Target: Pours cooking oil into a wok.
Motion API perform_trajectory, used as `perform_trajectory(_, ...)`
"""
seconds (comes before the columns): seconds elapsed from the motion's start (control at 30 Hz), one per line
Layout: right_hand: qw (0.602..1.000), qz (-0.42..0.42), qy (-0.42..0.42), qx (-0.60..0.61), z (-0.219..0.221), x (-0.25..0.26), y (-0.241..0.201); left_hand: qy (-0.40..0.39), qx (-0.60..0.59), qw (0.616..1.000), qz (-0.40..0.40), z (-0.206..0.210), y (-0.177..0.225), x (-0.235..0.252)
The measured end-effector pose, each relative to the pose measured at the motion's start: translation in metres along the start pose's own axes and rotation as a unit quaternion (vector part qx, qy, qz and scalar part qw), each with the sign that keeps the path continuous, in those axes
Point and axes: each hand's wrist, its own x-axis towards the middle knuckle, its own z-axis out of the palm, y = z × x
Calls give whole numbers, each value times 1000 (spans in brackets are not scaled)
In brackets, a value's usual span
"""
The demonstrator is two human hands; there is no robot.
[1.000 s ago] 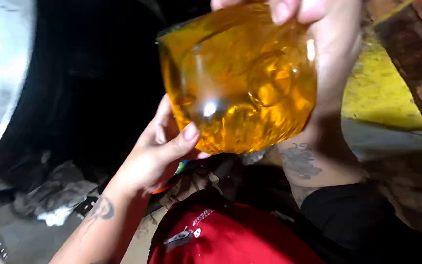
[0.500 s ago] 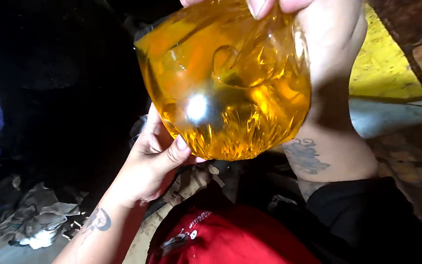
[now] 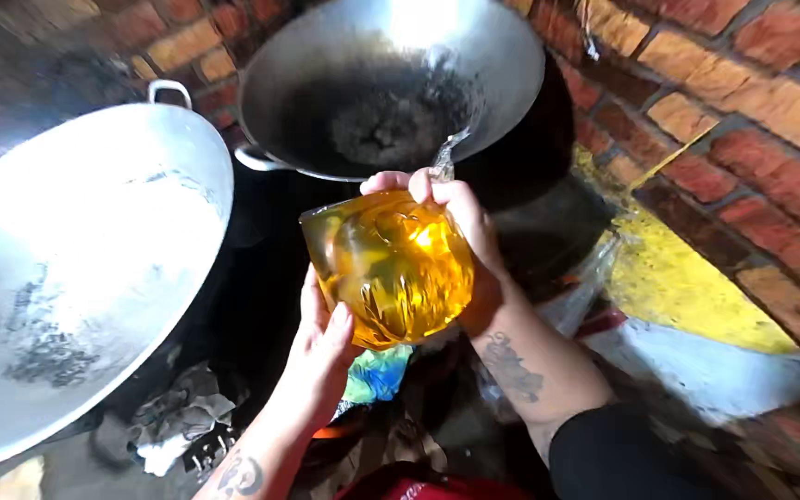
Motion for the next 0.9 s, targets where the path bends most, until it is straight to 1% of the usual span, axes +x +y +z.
perform_trajectory(0.03, 998, 16, 25, 56, 10, 6, 1, 18, 35, 999, 23, -1, 9, 0)
perform_trajectory(0.07, 995, 19, 33, 97, 19, 11, 3, 35, 69, 996, 43, -1, 20, 2)
perform_trajectory(0.13, 991, -17, 17, 132, 29, 21, 10, 64, 148, 984, 82, 1, 41, 9)
perform_trajectory(0.17, 983, -25, 29, 179, 35, 30, 14, 76, 193, 974, 89, 1, 53, 14)
perform_trajectory(0.23, 967, -45, 49, 246, 46, 46, 22, 102, 281, 951, 74, 0, 82, 25)
perform_trajectory(0.37, 960, -69, 126, 238, 69, 69, 36, 125, 439, 889, 36, -7, 134, 51)
perform_trajectory(0.4, 951, -64, 130, 272, 74, 75, 39, 131, 464, 876, 33, -7, 144, 58)
perform_trajectory(0.47, 931, -61, 99, 345, 80, 85, 43, 145, 502, 852, 25, -2, 160, 69)
perform_trajectory(0.53, 902, -32, 96, 419, 87, 96, 41, 155, 524, 838, 5, 9, 173, 79)
perform_trajectory(0.6, 895, -24, 97, 435, 88, 103, 43, 153, 554, 818, -2, 10, 181, 90)
perform_trajectory(0.7, 884, -1, 142, 445, 92, 112, 40, 149, 600, 786, 1, 10, 188, 103)
perform_trajectory(0.77, 901, -18, 149, 406, 90, 116, 43, 141, 632, 762, 1, 16, 191, 106)
perform_trajectory(0.8, 913, -33, 139, 382, 87, 116, 47, 138, 648, 749, 4, 18, 193, 107)
perform_trajectory(0.9, 914, -39, 124, 384, 88, 120, 49, 133, 675, 726, 0, 22, 197, 107)
